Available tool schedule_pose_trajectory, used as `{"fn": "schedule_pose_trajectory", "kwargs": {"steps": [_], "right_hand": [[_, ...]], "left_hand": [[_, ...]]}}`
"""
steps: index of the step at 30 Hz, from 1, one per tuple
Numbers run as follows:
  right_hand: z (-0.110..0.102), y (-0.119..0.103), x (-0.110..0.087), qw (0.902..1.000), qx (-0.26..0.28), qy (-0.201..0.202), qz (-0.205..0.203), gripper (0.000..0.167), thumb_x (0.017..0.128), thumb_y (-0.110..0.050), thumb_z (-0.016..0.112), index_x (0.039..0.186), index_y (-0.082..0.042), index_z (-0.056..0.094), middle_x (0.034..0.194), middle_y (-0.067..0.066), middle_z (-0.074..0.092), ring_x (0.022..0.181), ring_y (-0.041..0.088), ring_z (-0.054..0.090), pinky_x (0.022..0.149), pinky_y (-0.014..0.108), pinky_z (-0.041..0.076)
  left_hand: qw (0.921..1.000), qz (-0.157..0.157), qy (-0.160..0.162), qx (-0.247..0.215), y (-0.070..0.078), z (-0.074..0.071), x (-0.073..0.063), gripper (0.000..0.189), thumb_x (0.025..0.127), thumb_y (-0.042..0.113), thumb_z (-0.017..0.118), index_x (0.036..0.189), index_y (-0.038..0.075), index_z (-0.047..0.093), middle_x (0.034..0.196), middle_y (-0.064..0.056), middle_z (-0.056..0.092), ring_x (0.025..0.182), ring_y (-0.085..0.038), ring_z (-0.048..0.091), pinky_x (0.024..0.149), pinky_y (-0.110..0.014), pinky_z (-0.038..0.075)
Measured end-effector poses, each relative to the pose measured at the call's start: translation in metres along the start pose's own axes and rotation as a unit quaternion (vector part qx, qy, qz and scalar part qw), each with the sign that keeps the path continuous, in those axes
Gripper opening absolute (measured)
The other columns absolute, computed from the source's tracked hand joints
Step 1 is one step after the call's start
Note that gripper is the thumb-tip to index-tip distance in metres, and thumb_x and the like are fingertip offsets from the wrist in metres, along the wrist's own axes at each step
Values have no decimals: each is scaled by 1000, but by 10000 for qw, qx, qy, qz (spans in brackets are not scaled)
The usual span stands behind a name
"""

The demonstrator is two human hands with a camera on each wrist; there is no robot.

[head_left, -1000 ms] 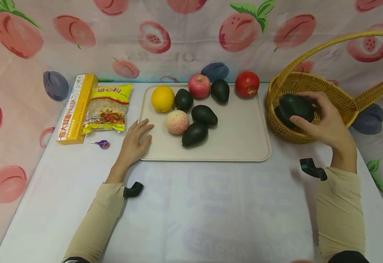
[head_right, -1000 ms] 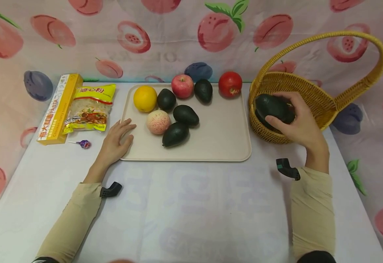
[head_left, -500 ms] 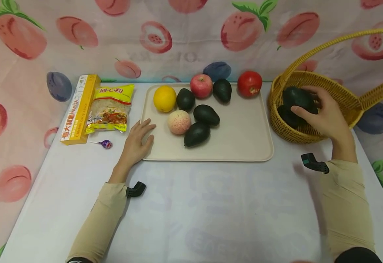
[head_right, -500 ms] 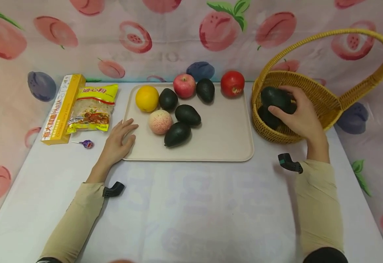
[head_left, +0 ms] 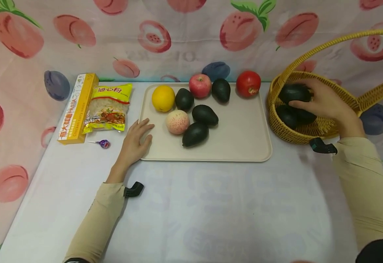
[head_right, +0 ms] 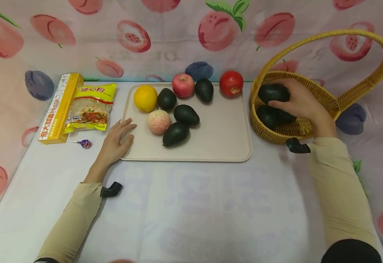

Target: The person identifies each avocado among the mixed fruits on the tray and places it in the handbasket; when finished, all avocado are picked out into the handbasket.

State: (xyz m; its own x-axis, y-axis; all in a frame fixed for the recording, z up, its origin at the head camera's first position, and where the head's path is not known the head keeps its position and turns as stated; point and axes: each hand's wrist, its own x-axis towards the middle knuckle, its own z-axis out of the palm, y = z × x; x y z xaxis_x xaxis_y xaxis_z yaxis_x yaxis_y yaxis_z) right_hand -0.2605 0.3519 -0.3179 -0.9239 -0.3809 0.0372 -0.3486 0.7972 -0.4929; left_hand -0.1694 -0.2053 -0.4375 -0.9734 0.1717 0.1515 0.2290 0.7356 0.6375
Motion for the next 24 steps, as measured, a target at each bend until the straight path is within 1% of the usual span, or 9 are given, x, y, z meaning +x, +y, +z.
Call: {"fn": "schedule_pose_trajectory", "kwargs": {"steps": [2,4,6,10,14,18,24], "right_hand": [[0,4,6,9995,-188,-113,-207,61,84,-22,70,137,-4,46,132,23,50,118,39,43,106,53,31],[0,7,11,9990,-269,-282,-195,61,85,-23,69,138,-4,45,134,27,47,123,43,40,108,58,27],[-1,10,15,9987,-264,-440,-46,63,86,-25,67,140,-4,42,137,30,42,127,47,36,107,64,25],[-3,11,19,9970,-259,-692,237,67,88,-29,65,143,-4,37,141,32,36,129,50,32,106,66,23],[-1,10,21,9967,-204,-749,241,67,89,-29,64,142,-1,36,139,31,38,126,48,35,105,66,26],[2,9,23,9964,-159,-767,328,67,90,-30,62,142,2,34,139,32,37,125,48,35,104,66,26],[7,8,26,9941,-324,-851,588,70,91,-34,59,143,4,31,139,33,36,126,50,33,106,66,24]], "left_hand": [[10000,3,-5,-11,0,0,0,37,93,18,55,129,14,58,149,-7,41,143,-36,23,116,-57,19],[10000,18,-5,-25,0,0,0,37,93,18,55,129,14,58,149,-7,41,143,-36,23,115,-57,19],[10000,22,-7,-30,0,1,0,37,92,18,55,129,14,58,149,-7,41,143,-35,23,116,-57,19],[10000,1,-22,-45,1,1,-1,37,93,18,55,129,15,57,149,-6,40,144,-34,22,116,-56,19],[10000,-20,-16,-21,1,-1,-2,37,93,18,55,129,14,57,149,-6,40,143,-34,22,116,-57,19],[10000,10,-6,-4,1,-2,-1,37,93,18,55,129,14,57,149,-7,41,143,-35,22,116,-57,19],[10000,10,-31,-31,1,-2,0,37,93,19,53,130,14,57,150,-7,40,143,-36,22,116,-58,18]]}}
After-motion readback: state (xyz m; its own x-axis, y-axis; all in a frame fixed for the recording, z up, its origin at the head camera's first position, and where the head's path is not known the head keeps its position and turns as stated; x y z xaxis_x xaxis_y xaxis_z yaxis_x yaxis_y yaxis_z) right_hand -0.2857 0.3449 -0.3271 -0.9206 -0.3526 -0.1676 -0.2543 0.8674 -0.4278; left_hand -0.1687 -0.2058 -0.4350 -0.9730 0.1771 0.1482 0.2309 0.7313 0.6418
